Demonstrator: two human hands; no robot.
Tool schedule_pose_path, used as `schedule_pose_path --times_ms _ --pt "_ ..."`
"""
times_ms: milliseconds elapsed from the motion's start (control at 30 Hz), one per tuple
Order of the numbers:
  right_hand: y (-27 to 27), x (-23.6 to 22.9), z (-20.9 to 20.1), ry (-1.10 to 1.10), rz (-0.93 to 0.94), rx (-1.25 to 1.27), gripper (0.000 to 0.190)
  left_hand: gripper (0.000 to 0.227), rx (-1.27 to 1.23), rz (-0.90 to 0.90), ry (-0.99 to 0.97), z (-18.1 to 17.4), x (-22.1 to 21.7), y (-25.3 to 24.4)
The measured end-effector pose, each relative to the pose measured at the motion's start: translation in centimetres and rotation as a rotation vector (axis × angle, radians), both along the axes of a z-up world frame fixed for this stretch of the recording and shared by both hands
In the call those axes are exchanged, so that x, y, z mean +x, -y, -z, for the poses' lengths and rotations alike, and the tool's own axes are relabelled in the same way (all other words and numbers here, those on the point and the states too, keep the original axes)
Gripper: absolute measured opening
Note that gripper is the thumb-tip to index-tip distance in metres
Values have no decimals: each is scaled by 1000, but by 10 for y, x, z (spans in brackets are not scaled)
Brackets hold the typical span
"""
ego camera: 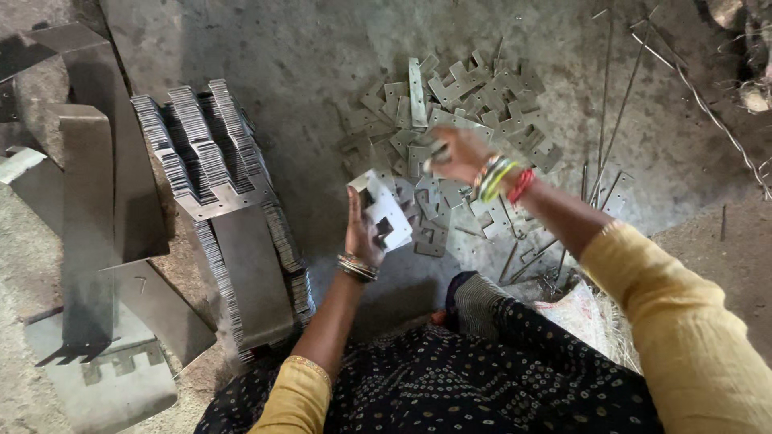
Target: The person sits on the floor and repeatedly picks up small metal brackets from a scattered pile, aligns them, and places them into a neat stack. The person handles the brackets one at a time and occasionally adjusts the stack to keep it aligned.
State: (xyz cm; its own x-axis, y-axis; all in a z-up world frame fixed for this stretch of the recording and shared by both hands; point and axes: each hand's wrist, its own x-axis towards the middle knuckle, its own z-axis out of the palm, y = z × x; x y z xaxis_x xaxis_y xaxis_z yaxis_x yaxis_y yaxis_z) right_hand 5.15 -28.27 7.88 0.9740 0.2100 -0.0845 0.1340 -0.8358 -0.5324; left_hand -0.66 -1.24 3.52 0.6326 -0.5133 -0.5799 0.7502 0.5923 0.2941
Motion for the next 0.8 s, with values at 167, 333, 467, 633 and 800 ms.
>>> schedule_pose_path --times_ms 167,333,467,633,800 --pt "36 22 18 207 151 -635 66 89 -45 36 54 -7 -4 -3" --pt "51 15 19 -100 202 -416 53 89 -37 30 70 -3 -6 -5" --pt "37 7 25 -556 157 95 53 86 48 11 29 1 -2 -2" --pt "14 -5 61 -27 -61 -331 65 92 -67 4 101 7 -2 -2" --pt "16 -5 80 -62 9 -510 67 91 10 -14 61 19 -9 -21"
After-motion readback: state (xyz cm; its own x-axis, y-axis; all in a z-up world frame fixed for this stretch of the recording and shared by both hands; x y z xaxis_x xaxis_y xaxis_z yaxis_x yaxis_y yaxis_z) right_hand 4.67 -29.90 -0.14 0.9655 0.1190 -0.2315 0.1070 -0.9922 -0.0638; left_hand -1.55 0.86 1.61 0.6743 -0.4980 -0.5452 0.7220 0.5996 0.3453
